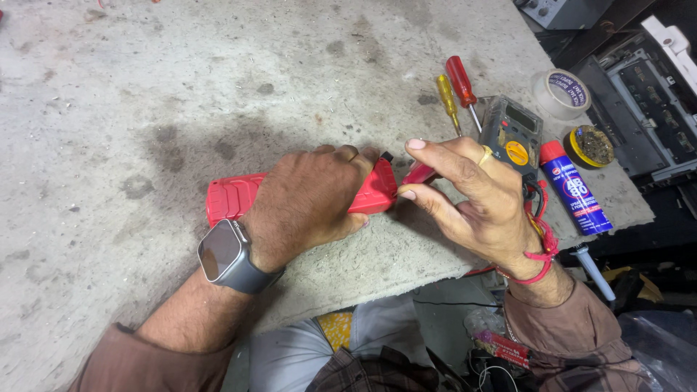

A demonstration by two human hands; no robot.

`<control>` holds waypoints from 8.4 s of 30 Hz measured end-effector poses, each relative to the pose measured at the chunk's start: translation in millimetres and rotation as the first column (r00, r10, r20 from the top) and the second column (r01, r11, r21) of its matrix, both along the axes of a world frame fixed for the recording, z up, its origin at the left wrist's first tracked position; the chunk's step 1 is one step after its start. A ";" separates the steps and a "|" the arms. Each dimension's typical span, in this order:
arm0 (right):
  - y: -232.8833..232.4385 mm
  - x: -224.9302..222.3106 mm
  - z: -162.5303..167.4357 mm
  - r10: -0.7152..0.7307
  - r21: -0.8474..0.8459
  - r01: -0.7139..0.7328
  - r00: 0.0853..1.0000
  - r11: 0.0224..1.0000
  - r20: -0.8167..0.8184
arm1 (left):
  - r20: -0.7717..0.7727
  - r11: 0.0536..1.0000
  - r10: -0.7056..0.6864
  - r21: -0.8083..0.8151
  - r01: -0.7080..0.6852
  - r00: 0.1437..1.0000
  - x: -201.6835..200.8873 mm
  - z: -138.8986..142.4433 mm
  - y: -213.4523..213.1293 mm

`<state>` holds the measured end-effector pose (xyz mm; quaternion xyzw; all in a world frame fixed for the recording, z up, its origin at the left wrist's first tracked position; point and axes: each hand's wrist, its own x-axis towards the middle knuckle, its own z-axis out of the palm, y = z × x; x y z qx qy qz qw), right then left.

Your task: The person assembles a red portable speaker by opening the casing, inserting internal components, and securing the cover with screws. They use a screwdriver to tighten the screws and ensure the casing is properly closed.

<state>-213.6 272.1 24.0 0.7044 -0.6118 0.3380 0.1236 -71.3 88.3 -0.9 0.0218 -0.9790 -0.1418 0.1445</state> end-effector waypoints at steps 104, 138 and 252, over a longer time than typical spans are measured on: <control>-118.4 78.7 0.0 0.420 0.075 -0.429 0.901 0.900 0.109 | -0.250 0.914 0.179 0.401 -0.066 0.952 114.7 -58.4 -75.5; -120.1 84.1 -1.4 0.413 0.031 -0.420 0.901 0.907 0.128 | -0.208 0.906 0.206 0.409 -0.106 0.956 118.9 -57.0 -70.8; -167.9 -75.4 -48.1 -0.168 0.447 0.044 0.956 0.893 0.241 | 0.304 0.902 0.235 0.287 -0.324 0.923 121.0 17.3 -58.7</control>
